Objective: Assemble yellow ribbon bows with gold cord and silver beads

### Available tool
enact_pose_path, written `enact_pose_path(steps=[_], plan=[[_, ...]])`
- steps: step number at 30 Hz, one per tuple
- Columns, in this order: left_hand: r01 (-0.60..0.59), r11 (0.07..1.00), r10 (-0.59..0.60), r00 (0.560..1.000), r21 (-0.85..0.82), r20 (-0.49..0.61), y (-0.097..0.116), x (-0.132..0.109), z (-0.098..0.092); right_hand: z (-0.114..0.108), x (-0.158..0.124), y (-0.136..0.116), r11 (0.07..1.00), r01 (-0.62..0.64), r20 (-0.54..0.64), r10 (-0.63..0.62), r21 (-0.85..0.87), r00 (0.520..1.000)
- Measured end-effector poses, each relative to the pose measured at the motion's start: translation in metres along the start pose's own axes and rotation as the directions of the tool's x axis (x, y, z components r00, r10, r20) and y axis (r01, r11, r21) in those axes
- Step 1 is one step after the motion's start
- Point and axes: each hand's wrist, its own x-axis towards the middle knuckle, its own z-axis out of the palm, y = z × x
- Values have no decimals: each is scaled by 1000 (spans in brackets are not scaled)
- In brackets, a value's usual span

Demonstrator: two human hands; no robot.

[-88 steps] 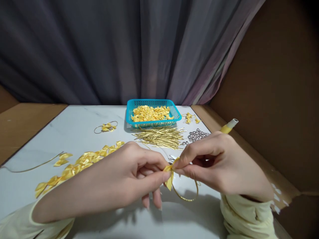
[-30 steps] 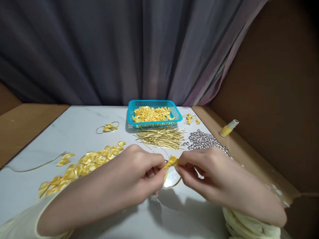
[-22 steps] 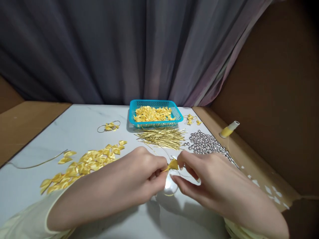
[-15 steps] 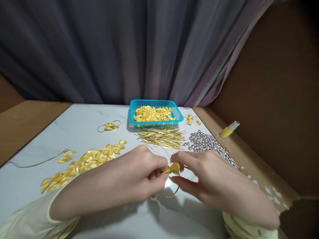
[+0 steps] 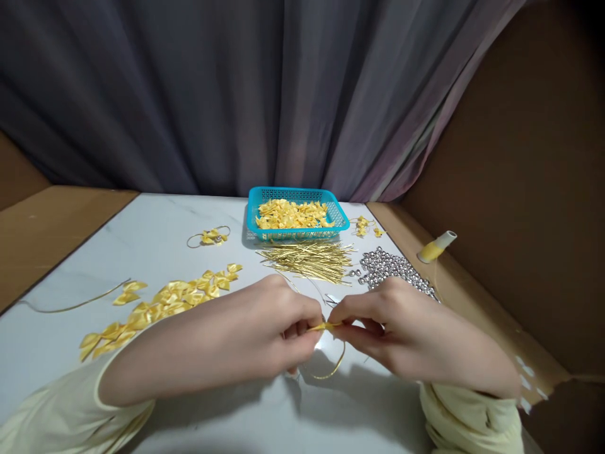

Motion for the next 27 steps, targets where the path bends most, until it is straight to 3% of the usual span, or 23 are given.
enact_pose_path(steps=[14,19,22,27], plan=[[88,977,-65,991,-195,118,3,5,-9,-8,2,5,991,49,-17,-47,122,999],[68,983,-52,994,-171,97,1,5,-9,-9,4,5,989,55,-14,-54,136,998],[30,998,-28,999,-51,36,-1,-1,-5,-10,5,7,985,68,4,-70,158,998],[32,995,-12,980,97,-198,6,-16,5,-12,8,12,978,46,29,-53,202,998]])
